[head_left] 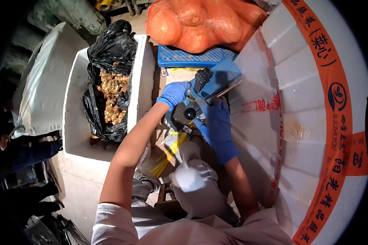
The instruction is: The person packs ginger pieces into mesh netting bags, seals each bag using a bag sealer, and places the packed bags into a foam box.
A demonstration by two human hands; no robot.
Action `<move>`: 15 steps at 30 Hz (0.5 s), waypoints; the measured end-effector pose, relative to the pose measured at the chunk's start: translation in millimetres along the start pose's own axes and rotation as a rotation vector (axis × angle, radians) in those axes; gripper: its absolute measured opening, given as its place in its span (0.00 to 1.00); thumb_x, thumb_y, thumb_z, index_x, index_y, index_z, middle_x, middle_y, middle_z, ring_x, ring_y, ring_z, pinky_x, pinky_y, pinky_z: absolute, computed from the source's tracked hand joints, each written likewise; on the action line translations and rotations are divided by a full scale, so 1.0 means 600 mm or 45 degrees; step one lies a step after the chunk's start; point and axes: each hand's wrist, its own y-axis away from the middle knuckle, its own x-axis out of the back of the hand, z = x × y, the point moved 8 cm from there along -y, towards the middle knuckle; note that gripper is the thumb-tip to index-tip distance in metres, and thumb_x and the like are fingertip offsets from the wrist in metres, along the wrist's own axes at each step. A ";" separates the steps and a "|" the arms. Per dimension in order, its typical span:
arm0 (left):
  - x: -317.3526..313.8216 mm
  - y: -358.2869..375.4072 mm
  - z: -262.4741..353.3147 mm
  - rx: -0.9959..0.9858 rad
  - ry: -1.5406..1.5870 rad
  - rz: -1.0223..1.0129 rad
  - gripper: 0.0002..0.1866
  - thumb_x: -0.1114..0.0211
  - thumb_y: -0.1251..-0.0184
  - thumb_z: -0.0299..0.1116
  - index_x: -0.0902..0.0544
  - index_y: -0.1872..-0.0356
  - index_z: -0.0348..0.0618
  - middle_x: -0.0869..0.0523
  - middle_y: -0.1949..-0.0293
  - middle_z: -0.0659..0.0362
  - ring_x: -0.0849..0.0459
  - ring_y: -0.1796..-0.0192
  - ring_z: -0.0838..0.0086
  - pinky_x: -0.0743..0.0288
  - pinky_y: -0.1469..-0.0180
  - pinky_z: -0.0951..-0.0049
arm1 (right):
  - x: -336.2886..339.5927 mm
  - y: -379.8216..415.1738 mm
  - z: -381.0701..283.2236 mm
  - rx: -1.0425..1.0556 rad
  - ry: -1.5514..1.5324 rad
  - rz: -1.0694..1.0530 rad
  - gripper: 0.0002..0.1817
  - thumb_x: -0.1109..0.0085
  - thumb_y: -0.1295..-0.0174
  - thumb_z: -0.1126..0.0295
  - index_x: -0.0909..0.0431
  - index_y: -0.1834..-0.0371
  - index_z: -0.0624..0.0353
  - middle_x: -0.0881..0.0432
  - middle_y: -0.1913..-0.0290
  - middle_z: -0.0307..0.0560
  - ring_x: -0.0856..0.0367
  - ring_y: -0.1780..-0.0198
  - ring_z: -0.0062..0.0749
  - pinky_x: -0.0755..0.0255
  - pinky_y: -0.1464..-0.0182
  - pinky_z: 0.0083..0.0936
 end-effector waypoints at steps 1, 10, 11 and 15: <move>-0.002 0.000 -0.001 -0.050 -0.031 -0.021 0.12 0.46 0.45 0.39 0.26 0.71 0.40 0.23 0.73 0.47 0.26 0.69 0.52 0.33 0.66 0.61 | -0.006 -0.005 -0.006 0.050 0.053 0.022 0.19 0.42 0.62 0.73 0.29 0.62 0.62 0.31 0.61 0.51 0.33 0.54 0.47 0.38 0.51 0.34; -0.017 0.004 -0.028 -0.189 0.297 0.011 0.12 0.42 0.46 0.36 0.25 0.67 0.38 0.23 0.67 0.49 0.26 0.63 0.57 0.33 0.59 0.66 | -0.111 -0.026 -0.016 0.256 0.294 -0.353 0.06 0.45 0.63 0.71 0.26 0.78 0.57 0.26 0.73 0.48 0.28 0.66 0.42 0.34 0.62 0.35; -0.016 0.005 -0.030 -0.186 0.311 0.013 0.12 0.42 0.46 0.36 0.25 0.67 0.38 0.23 0.67 0.49 0.26 0.63 0.57 0.33 0.59 0.66 | -0.131 -0.019 -0.017 0.238 0.341 -0.536 0.04 0.46 0.62 0.70 0.26 0.82 0.57 0.25 0.79 0.48 0.26 0.71 0.42 0.33 0.66 0.34; -0.014 0.005 -0.036 0.013 0.431 -0.081 0.13 0.41 0.47 0.35 0.24 0.64 0.37 0.23 0.64 0.48 0.26 0.61 0.59 0.33 0.57 0.69 | -0.157 -0.015 -0.035 0.397 0.292 -0.824 0.05 0.47 0.61 0.67 0.26 0.83 0.56 0.26 0.82 0.51 0.26 0.74 0.43 0.32 0.69 0.34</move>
